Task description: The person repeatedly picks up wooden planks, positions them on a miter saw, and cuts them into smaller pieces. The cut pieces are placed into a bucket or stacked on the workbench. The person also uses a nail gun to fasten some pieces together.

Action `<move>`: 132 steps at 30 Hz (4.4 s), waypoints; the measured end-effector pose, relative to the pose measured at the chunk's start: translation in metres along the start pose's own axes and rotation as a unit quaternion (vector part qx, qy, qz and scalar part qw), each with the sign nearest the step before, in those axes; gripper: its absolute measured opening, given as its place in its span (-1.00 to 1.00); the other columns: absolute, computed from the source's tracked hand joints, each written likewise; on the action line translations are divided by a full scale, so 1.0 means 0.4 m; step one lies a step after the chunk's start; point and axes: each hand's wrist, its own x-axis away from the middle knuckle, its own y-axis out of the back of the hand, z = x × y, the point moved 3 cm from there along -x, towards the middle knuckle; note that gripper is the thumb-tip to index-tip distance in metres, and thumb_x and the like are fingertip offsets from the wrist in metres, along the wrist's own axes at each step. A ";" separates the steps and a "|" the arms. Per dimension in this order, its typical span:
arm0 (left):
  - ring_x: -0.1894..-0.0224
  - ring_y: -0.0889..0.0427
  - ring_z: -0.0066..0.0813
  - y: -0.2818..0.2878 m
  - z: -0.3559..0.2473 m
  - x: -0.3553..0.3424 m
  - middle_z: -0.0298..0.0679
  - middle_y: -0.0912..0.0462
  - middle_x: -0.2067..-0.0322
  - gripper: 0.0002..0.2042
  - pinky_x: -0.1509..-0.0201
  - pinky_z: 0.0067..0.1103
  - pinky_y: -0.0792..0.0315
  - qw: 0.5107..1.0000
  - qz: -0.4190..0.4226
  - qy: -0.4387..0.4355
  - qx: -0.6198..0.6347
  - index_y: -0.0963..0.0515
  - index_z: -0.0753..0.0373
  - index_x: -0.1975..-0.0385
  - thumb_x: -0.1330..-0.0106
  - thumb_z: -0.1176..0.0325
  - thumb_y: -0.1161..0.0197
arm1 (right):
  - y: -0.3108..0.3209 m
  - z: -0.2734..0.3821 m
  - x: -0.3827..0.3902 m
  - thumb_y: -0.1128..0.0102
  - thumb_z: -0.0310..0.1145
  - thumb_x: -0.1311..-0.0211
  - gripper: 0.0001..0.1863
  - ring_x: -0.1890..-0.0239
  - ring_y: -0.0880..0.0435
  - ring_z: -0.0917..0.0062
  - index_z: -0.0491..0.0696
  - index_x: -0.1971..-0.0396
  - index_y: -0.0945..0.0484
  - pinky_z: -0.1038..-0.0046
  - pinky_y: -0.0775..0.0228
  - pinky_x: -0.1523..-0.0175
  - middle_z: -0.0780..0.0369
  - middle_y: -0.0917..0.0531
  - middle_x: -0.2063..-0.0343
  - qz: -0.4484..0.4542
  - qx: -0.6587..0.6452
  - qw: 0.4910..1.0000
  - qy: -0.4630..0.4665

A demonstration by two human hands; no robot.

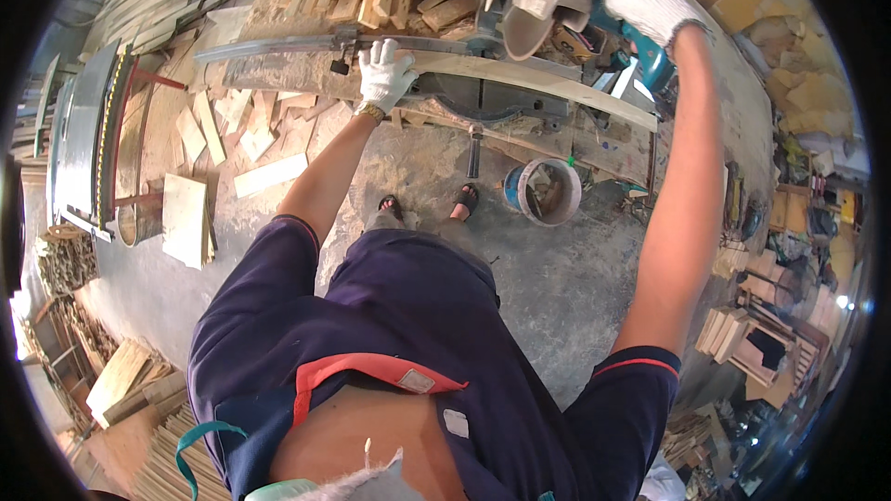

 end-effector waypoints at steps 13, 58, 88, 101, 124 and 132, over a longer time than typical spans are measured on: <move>-0.23 -0.38 -0.05 0.044 -0.016 -0.050 -0.16 -0.45 -0.10 -0.30 -0.31 -0.06 -0.23 0.998 -0.024 -0.051 -0.019 -0.44 0.01 -0.19 0.01 0.04 -0.52 | -0.074 -0.007 0.090 -0.27 -0.34 -0.11 -0.19 0.37 -0.72 0.41 -0.12 -0.44 -0.31 0.41 -0.62 0.38 0.04 -0.68 -0.02 -0.075 -0.014 0.997 -0.026; -0.25 -0.38 -0.05 0.011 0.011 -0.074 -0.11 -0.45 -0.11 -0.31 -0.21 -0.10 -0.32 0.995 0.067 -0.063 0.023 -0.42 0.08 -0.20 -0.03 0.11 -0.51 | -0.693 -0.227 0.341 -0.43 -0.38 -0.07 -0.33 0.15 -0.73 0.13 -0.29 -0.20 -0.45 0.24 -0.54 -0.01 -0.04 -0.70 0.17 -0.266 -0.171 0.945 -0.081; 0.27 -0.65 -0.54 0.024 -0.150 0.273 -0.33 -0.64 0.27 -0.85 0.27 -0.49 -0.57 0.613 0.024 0.404 0.679 -0.55 0.26 0.10 -0.47 0.35 -0.22 | -0.033 0.031 0.118 -0.35 -0.38 0.17 -0.52 0.35 -0.71 0.28 -0.28 0.15 -0.63 0.25 -0.53 0.27 -0.04 -0.73 0.33 -0.049 -0.089 0.991 -0.084; 0.28 -0.72 -0.20 -0.251 -0.317 -0.044 0.00 -0.64 0.16 -0.72 0.27 -0.34 -0.72 0.400 0.019 0.572 0.716 -0.45 0.32 0.03 -0.38 0.39 -0.36 | -0.026 0.025 0.108 -0.36 -0.28 0.17 -0.48 0.16 -0.75 0.14 -0.31 0.16 -0.65 0.24 -0.56 0.11 -0.13 -0.73 0.23 -0.079 0.001 0.996 -0.038; -0.24 -0.54 -0.06 0.092 0.156 -0.054 -0.10 -0.51 -0.17 -0.05 -0.49 -0.10 -0.15 0.993 0.101 -0.046 -0.039 -0.19 0.01 -0.48 -0.06 -0.02 -0.53 | -0.051 0.008 0.117 -0.35 -0.24 0.07 -0.19 0.23 -0.73 0.27 -0.28 -0.26 -0.46 0.32 -0.60 0.13 -0.06 -0.71 0.16 -0.092 -0.024 0.995 -0.016; -0.28 -0.48 -0.07 0.080 0.059 -0.068 -0.05 -0.46 -0.19 -0.17 -0.44 -0.12 -0.20 0.995 0.097 -0.020 0.023 -0.32 0.07 -0.35 -0.06 -0.03 -0.52 | -0.140 -0.048 0.141 -0.30 -0.36 0.03 -0.11 0.50 -0.76 0.38 -0.28 -0.40 -0.29 0.33 -0.65 0.33 -0.11 -0.71 0.12 -0.089 -0.126 0.987 -0.053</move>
